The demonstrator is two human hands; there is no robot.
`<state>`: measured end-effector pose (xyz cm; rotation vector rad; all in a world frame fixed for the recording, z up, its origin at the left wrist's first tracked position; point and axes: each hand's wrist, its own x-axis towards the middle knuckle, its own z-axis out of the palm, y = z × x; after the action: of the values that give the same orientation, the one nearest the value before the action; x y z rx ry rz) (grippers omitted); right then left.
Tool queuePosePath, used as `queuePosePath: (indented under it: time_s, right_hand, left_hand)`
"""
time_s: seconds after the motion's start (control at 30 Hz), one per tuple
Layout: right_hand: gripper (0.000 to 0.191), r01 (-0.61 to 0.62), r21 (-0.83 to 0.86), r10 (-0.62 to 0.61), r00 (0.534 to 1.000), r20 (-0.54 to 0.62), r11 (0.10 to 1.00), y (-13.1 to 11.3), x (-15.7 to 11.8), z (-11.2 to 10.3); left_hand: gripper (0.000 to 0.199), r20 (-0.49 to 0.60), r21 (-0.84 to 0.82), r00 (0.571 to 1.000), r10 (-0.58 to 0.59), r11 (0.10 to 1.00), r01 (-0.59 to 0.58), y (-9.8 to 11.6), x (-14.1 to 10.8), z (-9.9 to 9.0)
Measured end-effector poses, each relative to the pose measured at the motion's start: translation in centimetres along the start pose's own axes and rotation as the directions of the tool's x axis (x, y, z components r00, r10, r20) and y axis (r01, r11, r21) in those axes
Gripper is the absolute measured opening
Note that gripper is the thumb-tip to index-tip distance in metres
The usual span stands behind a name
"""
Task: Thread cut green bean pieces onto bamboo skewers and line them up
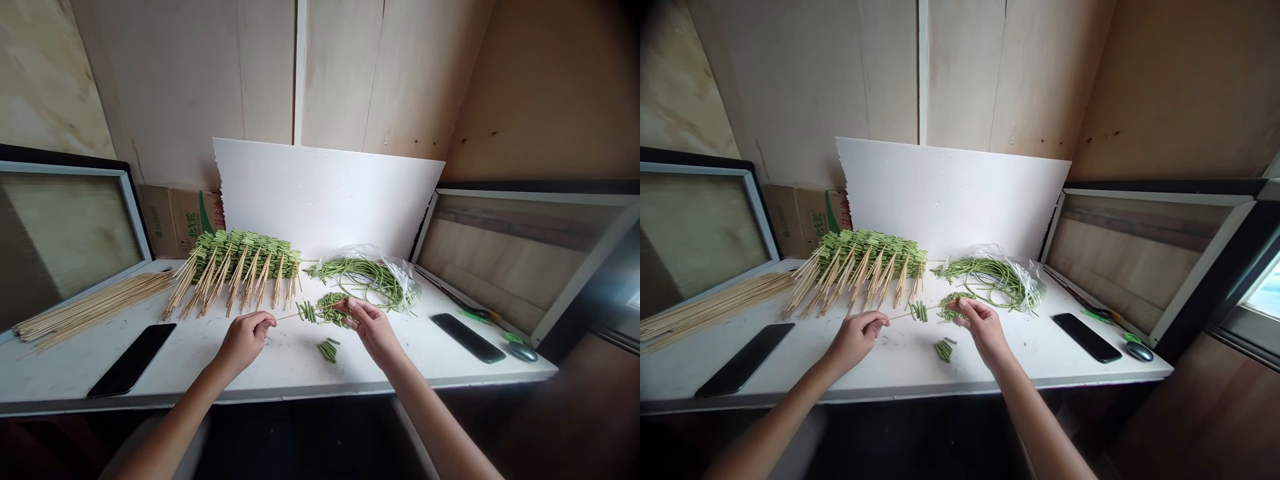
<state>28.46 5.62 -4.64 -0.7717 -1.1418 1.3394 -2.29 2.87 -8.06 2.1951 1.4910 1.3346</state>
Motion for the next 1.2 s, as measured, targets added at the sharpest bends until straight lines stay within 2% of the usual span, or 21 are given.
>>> queuePosePath:
  time_s: [0.4, 0.83, 0.97, 1.2]
  right_hand:
    - [0.026, 0.001, 0.016, -0.001, 1.000, 0.007, 1.000, 0.2, 0.1, -0.2]
    - [0.026, 0.111, -0.116, -0.117, 0.992, -0.048, 0.987, 1.2, -0.1, 0.1]
    - [0.024, 0.148, -0.121, -0.157, 0.985, -0.073, 0.982, 1.8, -0.3, 0.5]
    - [0.025, 0.149, -0.075, -0.158, 0.979, -0.131, 0.986, 2.6, -0.6, 1.1]
  left_hand:
    - [0.024, -0.009, 0.061, 0.999, 0.039, 0.997, -0.038, 0.0, 0.0, 0.0]
    - [0.026, -0.051, 0.204, 0.987, 0.153, 0.969, -0.140, -0.3, -0.1, -0.1]
    - [0.029, -0.077, 0.237, 0.978, 0.194, 0.956, -0.171, -0.1, -0.2, 0.0]
    - [0.032, -0.103, 0.301, 0.962, 0.253, 0.930, -0.212, 0.2, -0.5, 0.5]
